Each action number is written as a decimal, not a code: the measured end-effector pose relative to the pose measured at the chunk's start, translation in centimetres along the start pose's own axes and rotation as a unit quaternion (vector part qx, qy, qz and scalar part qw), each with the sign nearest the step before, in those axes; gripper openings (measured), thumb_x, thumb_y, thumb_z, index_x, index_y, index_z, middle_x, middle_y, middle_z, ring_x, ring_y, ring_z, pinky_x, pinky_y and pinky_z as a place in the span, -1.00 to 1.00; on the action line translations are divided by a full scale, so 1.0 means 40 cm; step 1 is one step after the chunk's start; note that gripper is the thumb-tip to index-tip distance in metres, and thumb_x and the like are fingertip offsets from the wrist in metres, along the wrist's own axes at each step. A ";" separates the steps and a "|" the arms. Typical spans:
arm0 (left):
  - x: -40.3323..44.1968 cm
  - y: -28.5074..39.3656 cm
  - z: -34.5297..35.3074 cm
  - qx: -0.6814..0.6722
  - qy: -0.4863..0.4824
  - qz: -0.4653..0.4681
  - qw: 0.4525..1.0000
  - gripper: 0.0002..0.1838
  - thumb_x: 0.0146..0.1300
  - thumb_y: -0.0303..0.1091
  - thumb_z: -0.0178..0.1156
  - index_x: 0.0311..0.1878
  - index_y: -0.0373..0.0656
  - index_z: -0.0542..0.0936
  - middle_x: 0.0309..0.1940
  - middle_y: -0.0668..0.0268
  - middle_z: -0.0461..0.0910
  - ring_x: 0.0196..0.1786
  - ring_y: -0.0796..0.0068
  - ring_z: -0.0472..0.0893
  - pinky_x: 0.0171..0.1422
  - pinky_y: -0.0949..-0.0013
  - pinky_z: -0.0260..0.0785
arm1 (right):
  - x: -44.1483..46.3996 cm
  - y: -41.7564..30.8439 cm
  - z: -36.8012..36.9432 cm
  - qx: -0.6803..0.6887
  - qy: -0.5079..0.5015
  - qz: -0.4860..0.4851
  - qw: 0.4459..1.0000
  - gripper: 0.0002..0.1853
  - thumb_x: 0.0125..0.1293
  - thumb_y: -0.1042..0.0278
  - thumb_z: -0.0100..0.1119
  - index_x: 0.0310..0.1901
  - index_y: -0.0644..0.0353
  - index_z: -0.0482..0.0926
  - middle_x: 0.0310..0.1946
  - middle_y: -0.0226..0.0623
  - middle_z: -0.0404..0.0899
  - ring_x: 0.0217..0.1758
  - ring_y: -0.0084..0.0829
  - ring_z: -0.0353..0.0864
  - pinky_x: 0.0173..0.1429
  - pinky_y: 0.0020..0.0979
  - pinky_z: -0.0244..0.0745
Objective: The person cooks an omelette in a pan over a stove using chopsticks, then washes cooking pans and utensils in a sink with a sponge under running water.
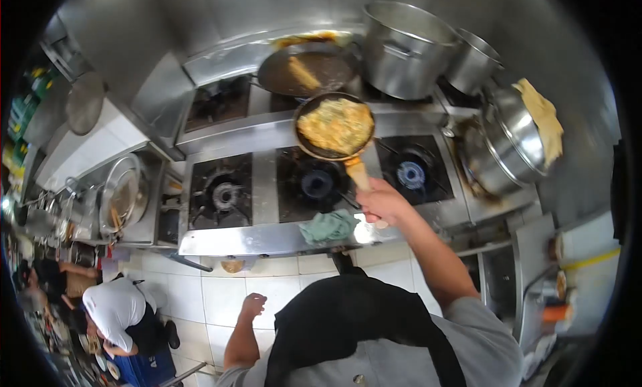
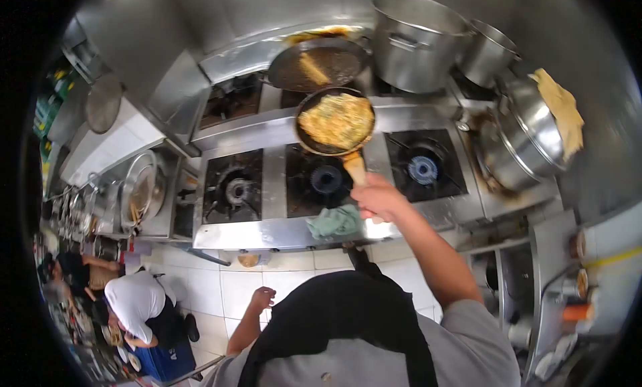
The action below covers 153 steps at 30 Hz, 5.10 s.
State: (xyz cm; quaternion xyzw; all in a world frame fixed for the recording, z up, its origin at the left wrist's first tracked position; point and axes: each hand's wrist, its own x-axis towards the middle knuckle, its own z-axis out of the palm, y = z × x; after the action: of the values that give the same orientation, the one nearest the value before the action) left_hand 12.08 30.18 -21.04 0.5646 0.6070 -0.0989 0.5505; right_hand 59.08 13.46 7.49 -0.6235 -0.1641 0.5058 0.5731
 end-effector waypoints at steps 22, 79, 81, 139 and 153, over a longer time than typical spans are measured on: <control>-0.005 0.096 0.292 0.083 -0.060 0.119 0.988 -0.69 0.16 -0.16 0.33 -0.21 -0.23 0.62 -0.53 0.20 0.61 -0.57 0.43 0.60 -0.56 0.35 0.47 | -0.339 -0.065 -0.183 0.023 0.016 0.018 0.999 -0.85 0.15 0.58 -0.05 -0.23 0.20 0.31 -0.59 -0.34 0.25 -0.78 -0.55 0.14 -0.76 -0.43 0.06; -0.080 0.255 0.419 0.190 -0.078 0.205 0.957 -0.53 0.09 -0.07 0.41 -0.03 -0.18 0.60 -0.39 0.20 0.67 -0.39 0.43 0.66 -0.25 0.32 0.51 | -0.224 -0.351 -0.243 0.076 0.019 -0.114 0.990 -0.92 0.26 0.51 0.01 -0.27 0.16 0.32 -0.55 -0.38 0.28 -0.71 -0.58 0.21 -0.71 -0.48 0.17; -0.021 0.203 0.411 0.346 -0.052 0.346 0.870 -0.50 0.20 0.05 0.25 -0.04 -0.23 0.60 -0.32 0.12 0.69 -0.24 0.15 0.68 -0.07 0.13 0.49 | -0.218 -0.267 -0.223 0.073 0.024 -0.072 0.995 -0.93 0.28 0.49 0.02 -0.27 0.16 0.33 -0.55 -0.41 0.27 -0.68 -0.59 0.19 -0.70 -0.47 0.18; 0.055 0.580 -1.187 0.329 0.605 0.127 0.714 -0.77 0.25 -0.32 0.05 -0.15 -0.21 0.61 -0.27 0.08 0.66 -0.18 0.05 0.67 -0.09 0.05 0.51 | -0.075 0.696 -0.293 -0.586 -0.104 0.259 0.761 -0.69 0.32 0.15 0.03 -0.39 0.22 0.59 -0.43 -0.07 0.63 -0.42 -0.17 0.61 -0.28 -0.20 0.46; 0.135 0.505 -1.661 0.563 0.458 0.104 0.680 -0.70 0.30 -0.24 0.05 -0.16 -0.24 0.66 -0.14 -0.10 0.64 -0.12 -0.07 0.65 -0.11 0.00 0.49 | -0.226 0.447 -0.009 -0.493 0.248 0.153 0.820 -0.76 0.16 0.19 0.12 -0.27 0.15 0.65 -0.28 -0.09 0.67 -0.15 -0.03 0.65 -0.02 -0.12 0.55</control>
State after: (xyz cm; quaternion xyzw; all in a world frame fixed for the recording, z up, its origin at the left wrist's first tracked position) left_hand -7.55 89.46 9.75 0.8021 0.5507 -0.0933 -0.2112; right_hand 48.75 1.00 -4.31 -0.9443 -0.1464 0.2664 0.1261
